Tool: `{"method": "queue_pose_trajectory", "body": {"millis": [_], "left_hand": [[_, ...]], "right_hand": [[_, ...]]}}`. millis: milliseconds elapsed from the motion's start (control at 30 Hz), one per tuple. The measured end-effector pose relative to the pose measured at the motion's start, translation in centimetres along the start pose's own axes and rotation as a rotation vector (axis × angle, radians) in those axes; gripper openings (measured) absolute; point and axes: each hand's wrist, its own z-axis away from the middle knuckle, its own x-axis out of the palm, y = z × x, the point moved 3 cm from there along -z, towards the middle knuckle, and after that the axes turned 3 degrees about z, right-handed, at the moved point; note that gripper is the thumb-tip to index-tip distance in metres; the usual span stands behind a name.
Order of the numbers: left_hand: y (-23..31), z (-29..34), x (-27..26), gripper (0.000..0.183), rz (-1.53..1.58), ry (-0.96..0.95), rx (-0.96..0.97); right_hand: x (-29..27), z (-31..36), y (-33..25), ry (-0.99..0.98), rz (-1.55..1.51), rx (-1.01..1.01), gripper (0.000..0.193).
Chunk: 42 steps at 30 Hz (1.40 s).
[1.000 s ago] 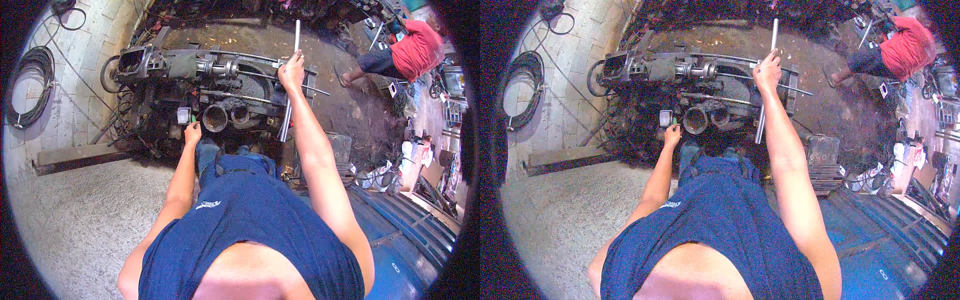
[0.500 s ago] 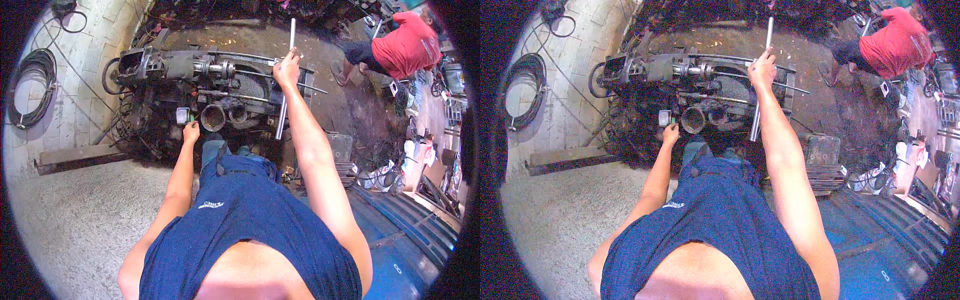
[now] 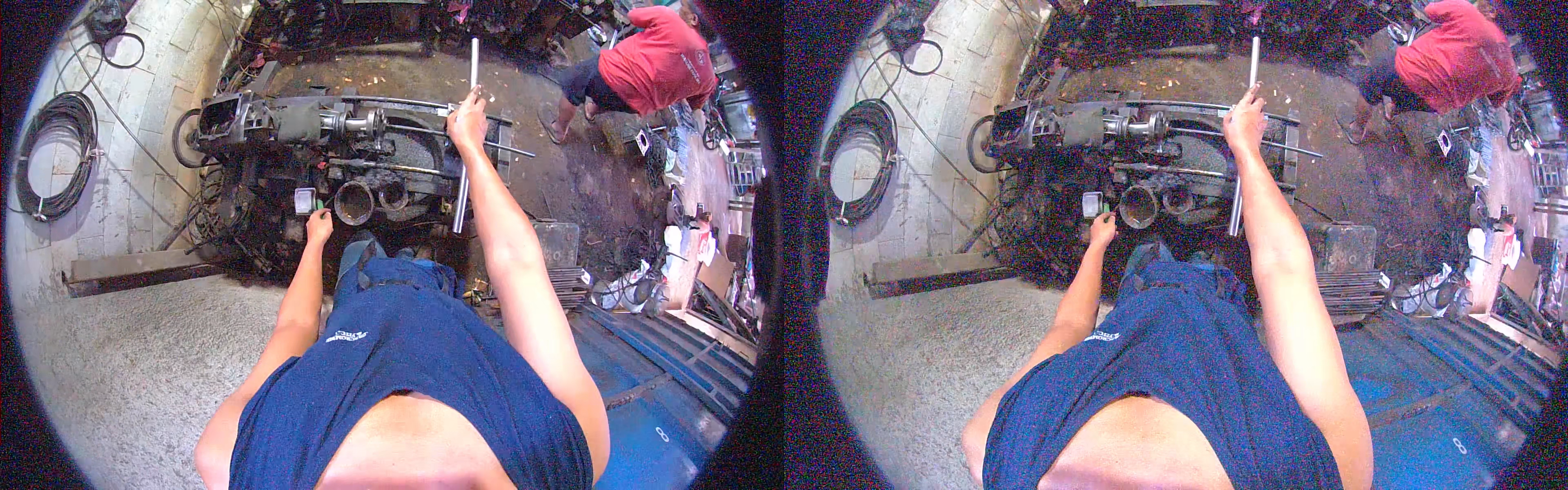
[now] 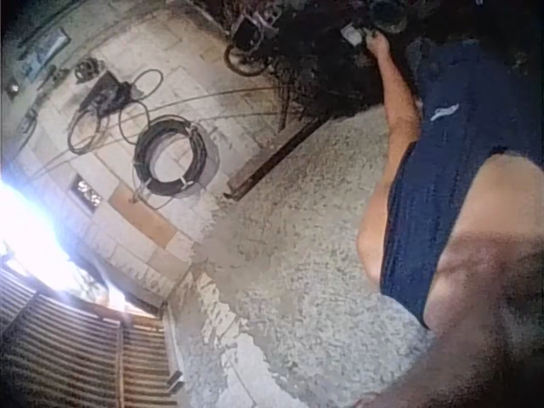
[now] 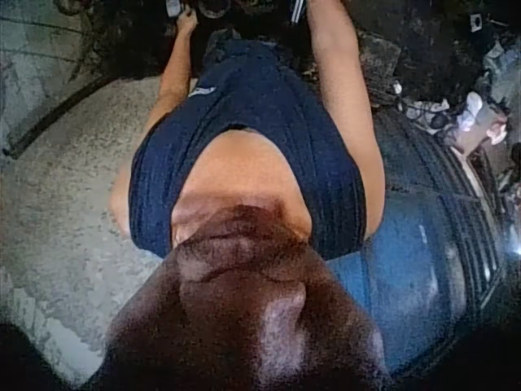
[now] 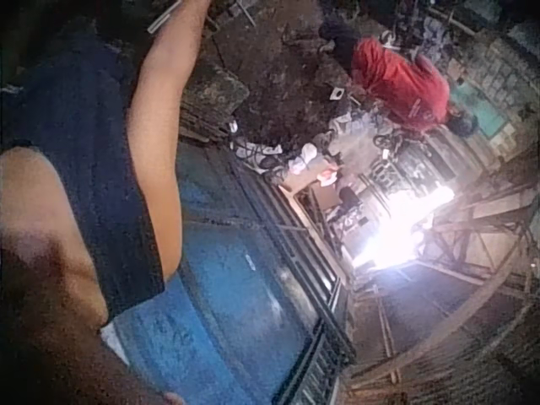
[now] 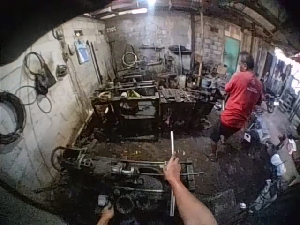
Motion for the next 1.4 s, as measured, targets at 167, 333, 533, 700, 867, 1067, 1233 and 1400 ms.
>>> {"method": "queue_pose_trajectory", "body": {"millis": [167, 333, 533, 700, 867, 1067, 1233, 1400], "left_hand": [[-0.2, -0.1, 0.0, 0.030, -0.005, 0.011, 0.023], [0.3, 0.4, -0.3, 0.031, -0.004, -0.036, -0.006], [0.7, 1.0, -0.6, 0.033, 0.022, -0.033, 0.009], [0.5, 1.2, -0.5, 0.033, 0.082, -0.055, 0.006], [0.7, 1.6, -0.4, 0.033, 0.173, -0.051, -0.005], [1.4, 2.2, -0.6, 0.032, 0.205, -0.047, 0.021], [1.3, 2.1, -0.5, 0.032, 0.172, -0.053, -0.018], [0.7, 1.6, -0.2, 0.032, 0.153, -0.040, -0.004]], "right_hand": [[0.2, -0.2, 0.0, -0.015, 0.032, 0.026, 0.084], [0.1, 0.0, 0.0, -0.023, 0.031, 0.014, 0.084], [0.3, 0.1, -0.2, -0.024, 0.042, 0.003, 0.084], [0.3, 0.1, -0.1, -0.015, 0.028, 0.018, 0.084], [0.3, 0.1, 0.2, -0.014, 0.017, 0.016, 0.084], [0.7, 0.0, 0.3, 0.011, 0.002, 0.006, 0.081], [0.8, 0.0, 0.1, -0.009, -0.002, -0.002, 0.082], [0.6, 0.2, 0.2, -0.003, -0.029, 0.001, 0.082]]}}
